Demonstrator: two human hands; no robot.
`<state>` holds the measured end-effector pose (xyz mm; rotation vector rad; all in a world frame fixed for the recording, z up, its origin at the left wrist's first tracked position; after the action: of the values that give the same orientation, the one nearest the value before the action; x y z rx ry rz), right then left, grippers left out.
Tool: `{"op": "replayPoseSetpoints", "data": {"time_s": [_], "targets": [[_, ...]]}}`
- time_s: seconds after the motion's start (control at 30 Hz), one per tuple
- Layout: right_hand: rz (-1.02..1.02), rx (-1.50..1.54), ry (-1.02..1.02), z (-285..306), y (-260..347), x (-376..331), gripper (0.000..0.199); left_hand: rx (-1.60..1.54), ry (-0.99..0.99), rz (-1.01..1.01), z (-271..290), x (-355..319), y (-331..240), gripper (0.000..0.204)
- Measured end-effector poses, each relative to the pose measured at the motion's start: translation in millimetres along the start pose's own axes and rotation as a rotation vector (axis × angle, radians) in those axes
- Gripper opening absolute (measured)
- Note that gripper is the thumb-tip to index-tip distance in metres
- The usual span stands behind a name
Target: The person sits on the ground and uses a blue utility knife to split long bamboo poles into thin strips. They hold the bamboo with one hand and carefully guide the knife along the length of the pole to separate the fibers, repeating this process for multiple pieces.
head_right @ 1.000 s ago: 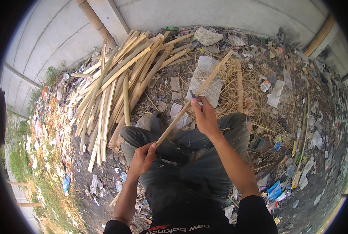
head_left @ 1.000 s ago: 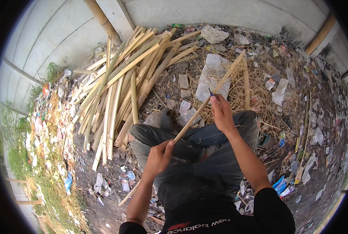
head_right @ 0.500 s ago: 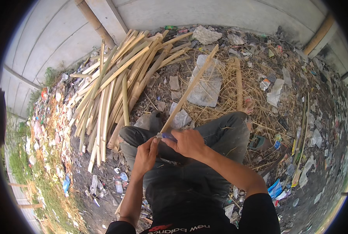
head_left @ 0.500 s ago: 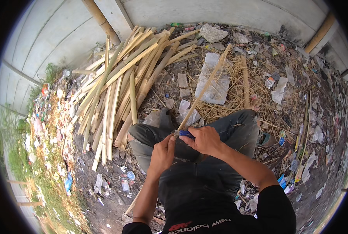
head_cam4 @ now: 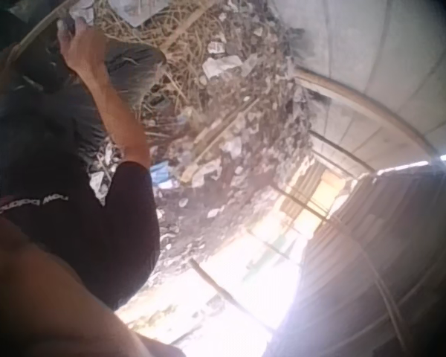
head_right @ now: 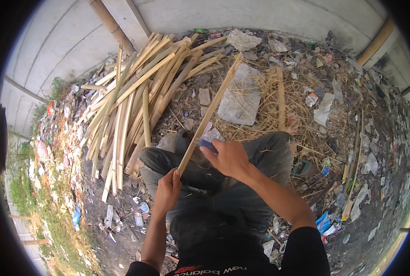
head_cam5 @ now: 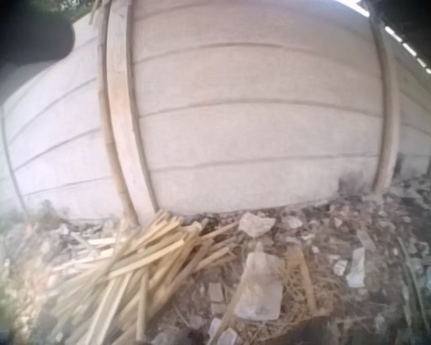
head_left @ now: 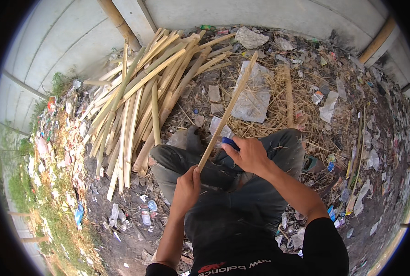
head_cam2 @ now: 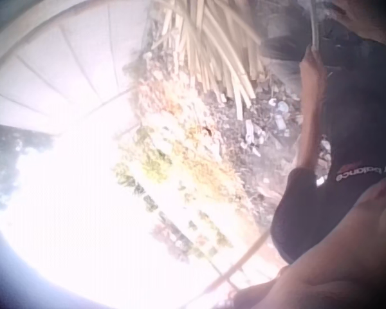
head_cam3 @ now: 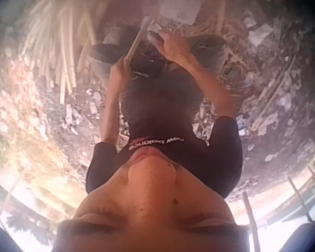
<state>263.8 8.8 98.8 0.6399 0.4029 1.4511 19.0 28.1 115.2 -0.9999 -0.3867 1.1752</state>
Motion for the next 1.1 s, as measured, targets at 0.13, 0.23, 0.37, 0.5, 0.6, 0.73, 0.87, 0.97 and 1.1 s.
{"op": "replayPoseSetpoints", "data": {"time_s": [0.13,0.23,0.37,0.5,0.6,0.73,0.87,0.97,1.1], "targets": [[0.051,0.123,0.126,-39,41,-23,0.054,-0.016,-0.021,-0.072,-5,18,-12,0.036],[0.062,0.011,0.022,-30,26,-3,0.055,0.012,-0.015,-0.046,-4,18,-13,0.035],[-0.06,-0.069,-0.089,-11,-19,30,0.059,0.085,-0.034,-0.039,-1,11,-9,0.032],[-0.293,-0.074,-0.148,21,-88,58,0.062,0.195,-0.008,-0.069,12,-8,-11,0.029],[-0.41,-0.074,-0.118,52,-136,66,0.061,0.218,0.016,-0.11,29,-25,4,0.027],[-0.298,-0.168,-0.185,43,-131,60,0.059,0.262,0.017,-0.135,37,-31,23,0.027],[-0.194,-0.207,-0.333,42,-120,64,0.054,0.284,0.028,-0.121,54,-24,18,0.028],[-0.044,-0.251,-0.44,47,-106,59,0.048,0.239,0.062,-0.094,67,-24,25,0.029],[0.002,-0.25,-0.412,52,-108,59,0.042,0.237,0.09,-0.072,70,-26,29,0.029]]}}
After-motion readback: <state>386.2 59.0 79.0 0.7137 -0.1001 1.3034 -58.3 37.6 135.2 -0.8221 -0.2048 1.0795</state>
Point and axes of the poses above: each hand's wrist, its own x-axis towards the middle knuckle, its own z-axis out of the back of the hand, y = z × x, the point moved 3 cm from there along x, towards the middle knuckle, and after that the axes turned 1 degree about z, right-handed, at the moved point
